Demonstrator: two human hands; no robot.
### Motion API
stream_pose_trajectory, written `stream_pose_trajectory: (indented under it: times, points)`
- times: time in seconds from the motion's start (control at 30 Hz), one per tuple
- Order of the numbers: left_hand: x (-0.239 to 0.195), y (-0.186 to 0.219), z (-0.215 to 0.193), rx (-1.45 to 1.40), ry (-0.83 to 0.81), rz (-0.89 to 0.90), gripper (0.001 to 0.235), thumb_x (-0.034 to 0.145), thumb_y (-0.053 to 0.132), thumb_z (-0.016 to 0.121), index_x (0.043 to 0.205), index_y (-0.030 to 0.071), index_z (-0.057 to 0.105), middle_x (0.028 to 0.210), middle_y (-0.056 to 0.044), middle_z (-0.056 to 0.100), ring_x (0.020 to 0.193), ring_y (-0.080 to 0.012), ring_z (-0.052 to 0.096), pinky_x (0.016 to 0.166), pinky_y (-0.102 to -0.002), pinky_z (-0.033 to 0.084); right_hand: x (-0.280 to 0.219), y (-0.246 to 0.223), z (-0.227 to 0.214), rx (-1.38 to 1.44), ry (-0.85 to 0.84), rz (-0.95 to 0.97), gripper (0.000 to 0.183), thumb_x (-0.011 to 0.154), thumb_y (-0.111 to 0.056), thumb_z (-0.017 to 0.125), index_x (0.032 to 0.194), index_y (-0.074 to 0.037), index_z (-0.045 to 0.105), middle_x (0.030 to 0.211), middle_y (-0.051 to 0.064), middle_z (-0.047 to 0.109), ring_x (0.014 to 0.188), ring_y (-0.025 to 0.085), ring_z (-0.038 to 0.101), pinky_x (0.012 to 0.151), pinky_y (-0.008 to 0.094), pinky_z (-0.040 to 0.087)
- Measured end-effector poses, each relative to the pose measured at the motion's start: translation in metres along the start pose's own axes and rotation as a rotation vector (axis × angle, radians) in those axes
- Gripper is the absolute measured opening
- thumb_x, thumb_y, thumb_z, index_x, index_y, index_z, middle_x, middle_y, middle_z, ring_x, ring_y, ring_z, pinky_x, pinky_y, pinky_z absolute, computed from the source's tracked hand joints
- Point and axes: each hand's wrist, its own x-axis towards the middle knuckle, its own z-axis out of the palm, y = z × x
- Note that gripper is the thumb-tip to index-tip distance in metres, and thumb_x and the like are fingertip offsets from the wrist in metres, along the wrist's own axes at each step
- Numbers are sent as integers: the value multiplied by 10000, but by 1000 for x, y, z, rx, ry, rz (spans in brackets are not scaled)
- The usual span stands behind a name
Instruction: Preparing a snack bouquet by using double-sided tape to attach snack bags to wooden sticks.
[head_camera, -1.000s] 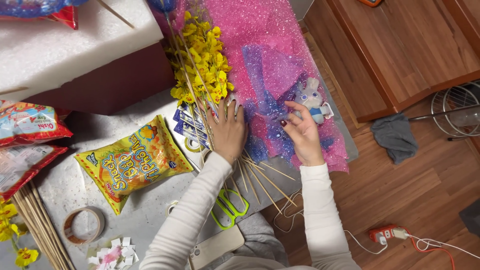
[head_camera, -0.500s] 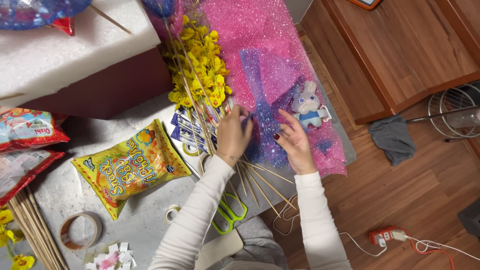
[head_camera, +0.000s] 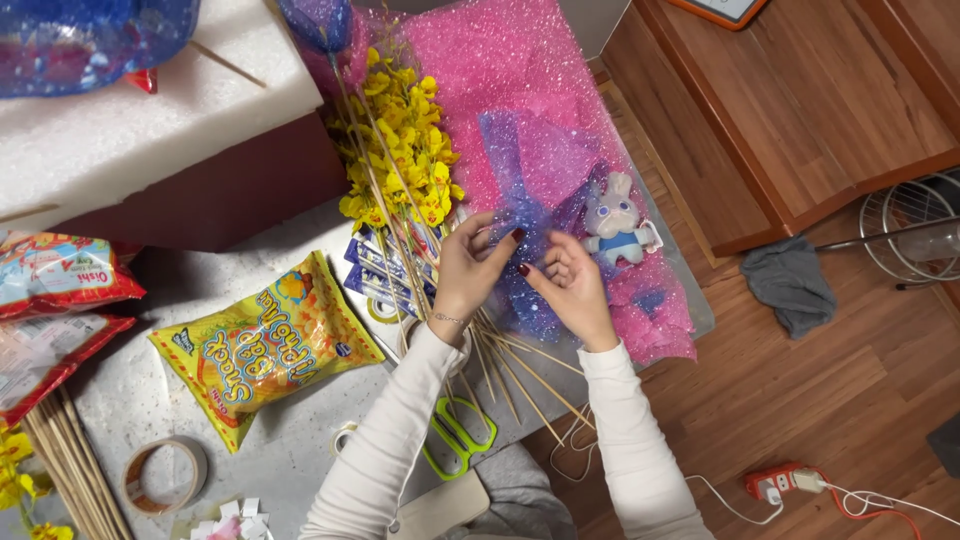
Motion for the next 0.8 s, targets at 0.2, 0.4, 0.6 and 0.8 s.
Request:
stream_pose_trajectory:
  times: [0.2,0.4,0.6,0.8]
  points:
    - [26,2,18,-306,84,-99,321,844,83,702,1150,37,617,888,-85,725,702,-122,687,592,-240,599,4,-41,-20,-113,-193,-126,236,781,-126,786,865,12,614,1124,131,493,1058,192,488,954,328,410]
    - [37,52,39,-359,6,-105,528,906,145,627,1388,59,433,1280,-188,568,1040,-217,612,894,-322,545,40,-72,-30,-84,66,-141,312,847,-90,723,1094,-10,551,1013,79,638,961,138,594,874,305,495]
    - [25,20,13,378,6,242,459,877,92,606,1311,18,475,1205,-283,568,1060,-508,570,858,-546,527,93,-29,-53,-322,81,-54,535,813,-160,792,1256,-54,510,928,45,614,854,125,582,768,283,531]
    - [-17,-27,-15,1329,-409,150,527,740,533,678,1071,124,660,996,-136,666,937,-357,656,788,-458,526,77,-6,-66,-277,128,28,611,885,-164,729,1361,-20,376,1017,117,604,932,162,589,833,317,521]
